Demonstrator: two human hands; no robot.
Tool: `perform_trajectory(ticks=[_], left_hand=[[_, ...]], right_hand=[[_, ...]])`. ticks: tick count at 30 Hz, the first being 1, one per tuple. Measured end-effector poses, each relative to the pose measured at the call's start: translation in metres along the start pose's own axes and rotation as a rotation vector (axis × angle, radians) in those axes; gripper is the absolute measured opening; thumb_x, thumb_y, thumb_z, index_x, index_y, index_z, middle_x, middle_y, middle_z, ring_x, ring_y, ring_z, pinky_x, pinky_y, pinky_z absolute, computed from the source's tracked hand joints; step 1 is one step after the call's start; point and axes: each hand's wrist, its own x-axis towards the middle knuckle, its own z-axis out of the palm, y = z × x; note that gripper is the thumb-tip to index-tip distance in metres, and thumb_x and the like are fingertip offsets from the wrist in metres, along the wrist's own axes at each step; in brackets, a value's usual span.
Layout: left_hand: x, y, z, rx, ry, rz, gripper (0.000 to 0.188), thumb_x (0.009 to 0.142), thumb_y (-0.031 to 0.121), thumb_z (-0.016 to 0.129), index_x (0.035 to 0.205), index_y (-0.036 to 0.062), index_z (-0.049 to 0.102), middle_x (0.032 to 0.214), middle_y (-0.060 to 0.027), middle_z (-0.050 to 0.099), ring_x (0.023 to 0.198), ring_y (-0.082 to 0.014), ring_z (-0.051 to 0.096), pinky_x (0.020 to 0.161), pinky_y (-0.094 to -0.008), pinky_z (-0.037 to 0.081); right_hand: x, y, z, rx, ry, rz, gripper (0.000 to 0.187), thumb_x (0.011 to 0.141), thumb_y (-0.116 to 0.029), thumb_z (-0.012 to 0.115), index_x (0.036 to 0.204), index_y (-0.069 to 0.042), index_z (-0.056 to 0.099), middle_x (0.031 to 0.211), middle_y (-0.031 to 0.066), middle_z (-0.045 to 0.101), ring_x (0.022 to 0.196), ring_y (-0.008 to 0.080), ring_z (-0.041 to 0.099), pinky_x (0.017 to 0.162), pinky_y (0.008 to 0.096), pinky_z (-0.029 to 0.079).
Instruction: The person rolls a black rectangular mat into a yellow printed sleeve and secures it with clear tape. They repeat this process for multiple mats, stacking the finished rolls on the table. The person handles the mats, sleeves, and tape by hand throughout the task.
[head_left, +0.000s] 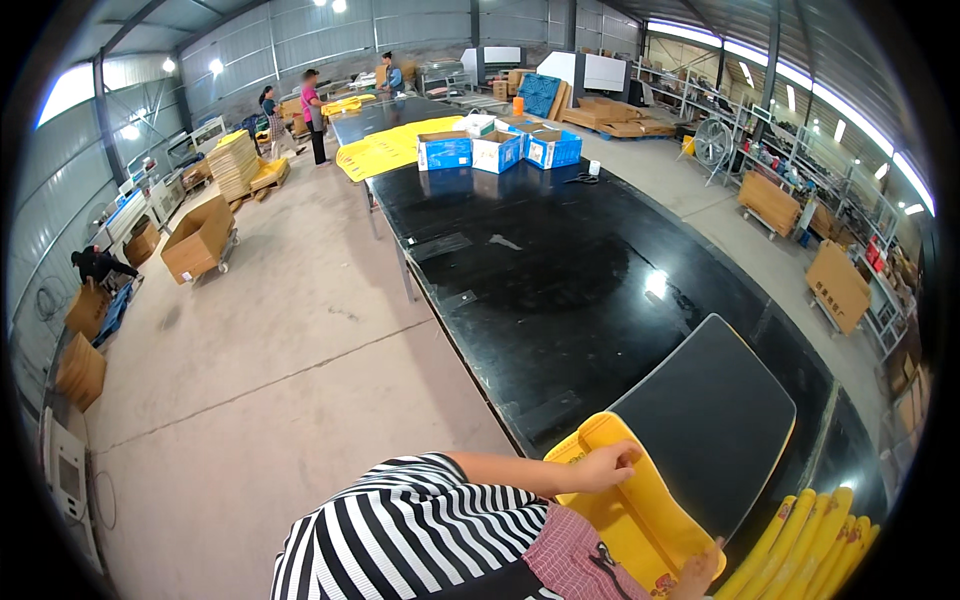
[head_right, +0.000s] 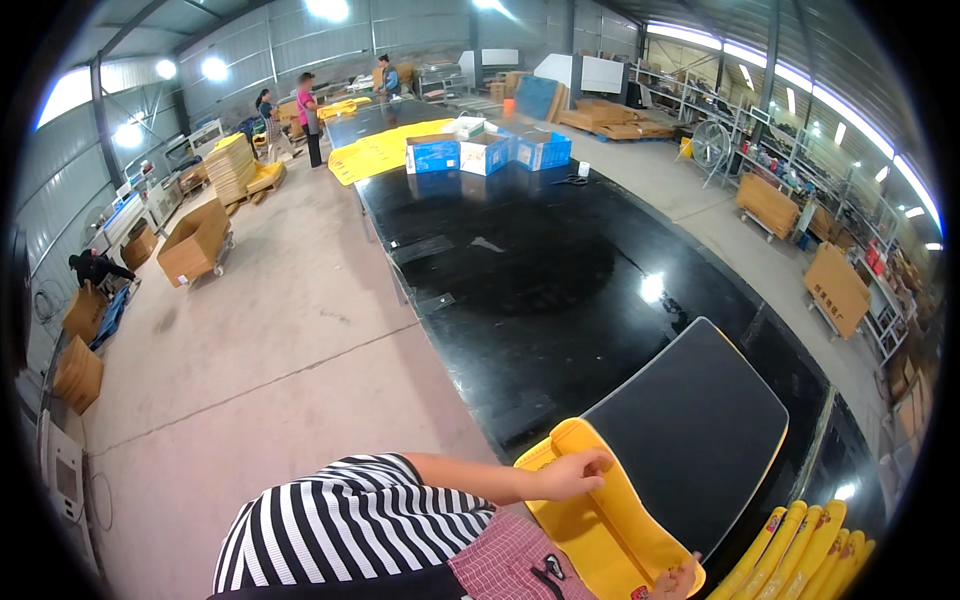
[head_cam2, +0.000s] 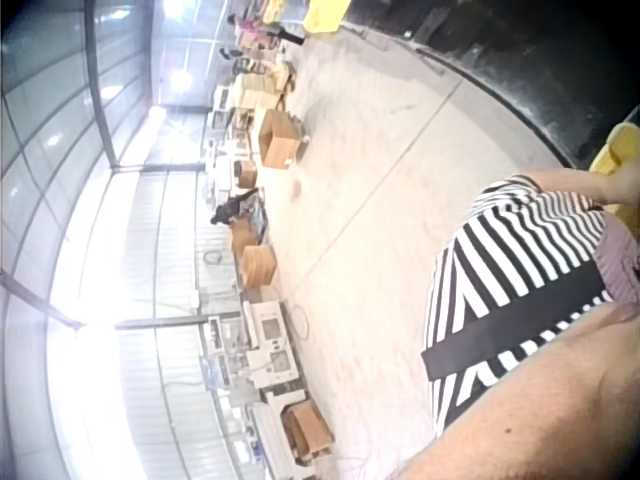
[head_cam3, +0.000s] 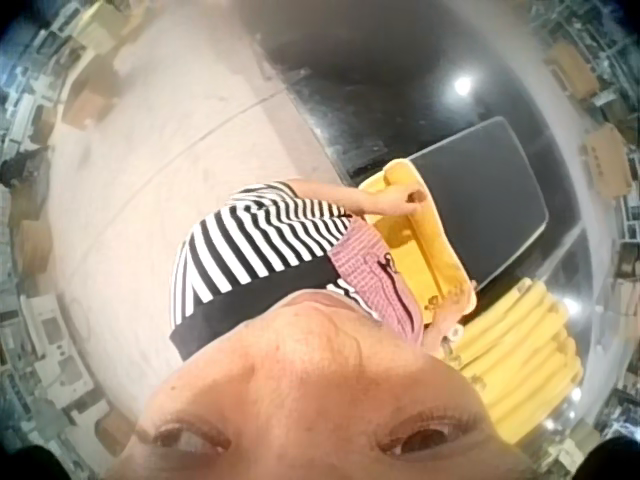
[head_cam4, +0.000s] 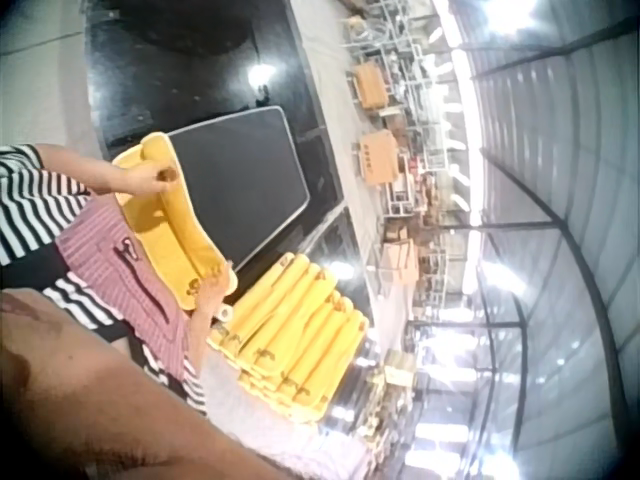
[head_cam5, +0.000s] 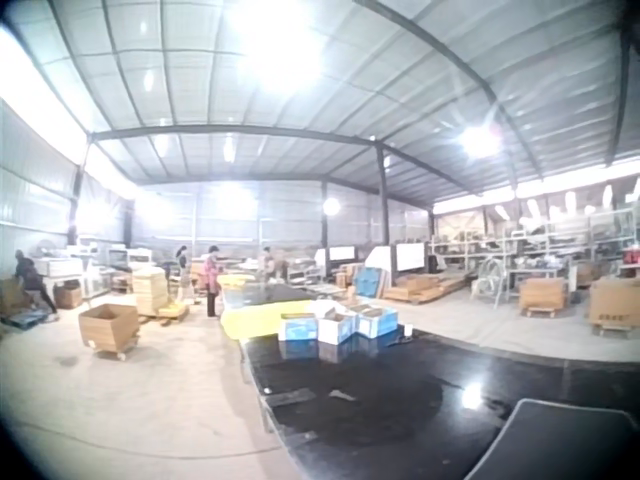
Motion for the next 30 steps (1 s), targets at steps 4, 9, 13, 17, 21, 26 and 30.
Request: perform_trajectory(ticks=[4, 9, 13, 17, 21, 26, 30], left_hand=[[0.024, 0.029, 0.002, 0.727, -0.176, 0.212, 0.044, 0.095, 0.028, 0.072, 0.134, 0.0111, 0.064, 0.148, -0.0118, 0.052, 0.141, -0.0304, 0.043, 0.119, -0.0459, 0.034], [0.035, -0.013, 0.01, 0.904, -0.274, 0.319, 0.046, 0.1, 0.033, 0.065, 0.142, 0.0136, 0.058, 0.158, -0.0146, 0.046, 0.15, -0.0348, 0.037, 0.126, -0.0537, 0.022], [0.023, -0.017, 0.022, 0.86, -0.411, 0.395, 0.046, 0.105, 0.032, 0.058, 0.147, 0.0145, 0.052, 0.157, -0.0162, 0.048, 0.15, -0.0358, 0.039, 0.126, -0.059, 0.02], [-0.002, -0.029, 0.019, 0.868, -0.435, 0.404, 0.045, 0.106, 0.031, 0.055, 0.148, 0.0149, 0.052, 0.151, -0.0182, 0.052, 0.146, -0.0366, 0.043, 0.122, -0.0601, 0.025], [-0.017, -0.048, 0.024, 0.848, -0.265, 0.531, 0.046, 0.1, 0.028, 0.065, 0.143, 0.0137, 0.058, 0.137, -0.0195, 0.058, 0.135, -0.036, 0.05, 0.116, -0.0553, 0.033], [-0.032, -0.034, 0.027, 0.876, -0.229, 0.495, 0.048, 0.093, 0.028, 0.074, 0.138, 0.0146, 0.063, 0.12, -0.0137, 0.06, 0.125, -0.0318, 0.054, 0.11, -0.0506, 0.037], [-0.036, -0.031, 0.028, 0.879, -0.248, 0.453, 0.05, 0.09, 0.027, 0.078, 0.137, 0.0158, 0.063, 0.114, -0.0098, 0.061, 0.119, -0.0275, 0.056, 0.107, -0.0479, 0.039]], right_hand=[[0.025, -0.005, 0.04, -0.191, 0.045, 0.023, 0.036, 0.085, -0.013, 0.07, 0.119, -0.002, 0.064, 0.129, 0.0229, 0.06, 0.125, 0.0454, 0.052, 0.115, 0.0549, 0.034], [0.038, -0.019, 0.05, 0.003, -0.264, 0.101, 0.043, 0.092, -0.013, 0.064, 0.133, -0.002, 0.06, 0.138, 0.0196, 0.059, 0.135, 0.0397, 0.049, 0.125, 0.0539, 0.023], [0.011, -0.01, 0.06, -0.116, -0.173, -0.018, 0.041, 0.093, -0.018, 0.064, 0.133, -0.006, 0.065, 0.127, 0.0195, 0.063, 0.125, 0.0372, 0.057, 0.114, 0.0507, 0.039], [-0.01, -0.027, 0.057, -0.154, -0.305, 0.002, 0.044, 0.095, -0.018, 0.06, 0.138, -0.009, 0.064, 0.133, 0.0226, 0.063, 0.125, 0.0394, 0.058, 0.109, 0.0521, 0.045], [-0.023, -0.027, 0.063, -0.059, -0.318, 0.09, 0.046, 0.093, -0.026, 0.066, 0.136, -0.012, 0.065, 0.117, 0.0216, 0.066, 0.111, 0.0416, 0.061, 0.096, 0.0539, 0.048], [-0.044, 0.001, 0.095, 0.032, -0.107, -0.16, 0.043, 0.093, -0.03, 0.066, 0.133, -0.015, 0.068, 0.102, 0.0184, 0.067, 0.096, 0.0418, 0.061, 0.086, 0.0539, 0.047], [-0.053, 0.011, 0.106, -0.024, -0.076, -0.198, 0.044, 0.093, -0.03, 0.065, 0.135, -0.018, 0.067, 0.102, 0.0166, 0.066, 0.094, 0.0413, 0.06, 0.086, 0.054, 0.047]])
